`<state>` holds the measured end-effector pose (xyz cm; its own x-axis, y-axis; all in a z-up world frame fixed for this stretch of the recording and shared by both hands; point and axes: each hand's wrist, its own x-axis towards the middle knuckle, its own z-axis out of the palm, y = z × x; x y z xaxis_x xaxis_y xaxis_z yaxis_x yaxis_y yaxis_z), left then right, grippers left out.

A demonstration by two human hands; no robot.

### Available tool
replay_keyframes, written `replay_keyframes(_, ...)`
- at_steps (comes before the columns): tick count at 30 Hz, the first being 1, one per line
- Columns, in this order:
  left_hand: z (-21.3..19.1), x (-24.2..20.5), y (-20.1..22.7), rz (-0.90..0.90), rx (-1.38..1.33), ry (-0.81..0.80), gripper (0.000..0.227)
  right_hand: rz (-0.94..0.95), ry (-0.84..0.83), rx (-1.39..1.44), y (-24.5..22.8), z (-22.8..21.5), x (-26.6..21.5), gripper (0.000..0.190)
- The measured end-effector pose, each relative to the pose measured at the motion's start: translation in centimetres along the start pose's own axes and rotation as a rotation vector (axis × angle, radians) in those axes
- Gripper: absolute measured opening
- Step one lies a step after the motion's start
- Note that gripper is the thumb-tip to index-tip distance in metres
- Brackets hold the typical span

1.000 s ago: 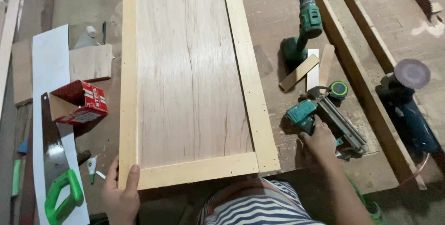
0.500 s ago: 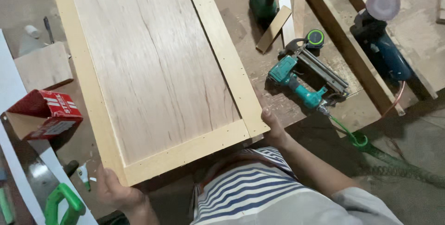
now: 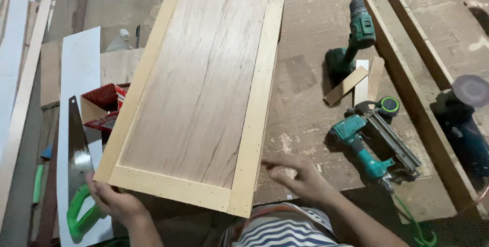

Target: The person assembles a wooden frame by attaching small wooden strips to a larger board using a hammer and a nail gun. They then use an angle grinder with a sanding disc to smooth the edges and corners of the frame.

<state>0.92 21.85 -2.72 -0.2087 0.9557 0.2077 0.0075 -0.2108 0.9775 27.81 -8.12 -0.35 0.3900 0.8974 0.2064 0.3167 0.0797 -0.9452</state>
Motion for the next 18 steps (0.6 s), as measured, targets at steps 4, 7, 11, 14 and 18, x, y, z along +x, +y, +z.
replay_keyframes(4,2.0,-10.0,6.7,-0.086,0.131,-0.073,0.072,0.044,0.258,-0.048,4.4,-6.4,7.2,0.032)
replay_keyframes(7,1.0,-15.0,4.0,0.085,0.177,-0.152,0.065,0.038,0.492,-0.039,9.3,-12.1,15.8,0.043)
replay_keyframes(11,1.3,-19.1,4.9,-0.111,0.193,-0.163,0.077,0.108,0.614,0.005,15.3,-19.3,28.8,0.058)
replay_keyframes(14,2.0,-20.0,4.8,-0.256,0.173,-0.255,0.092,0.241,0.636,0.147,18.4,-22.6,36.5,0.069)
replay_keyframes(18,5.7,-21.2,8.3,-0.173,0.245,-0.066,0.076,0.238,0.495,0.314,19.8,-22.9,40.7,0.034)
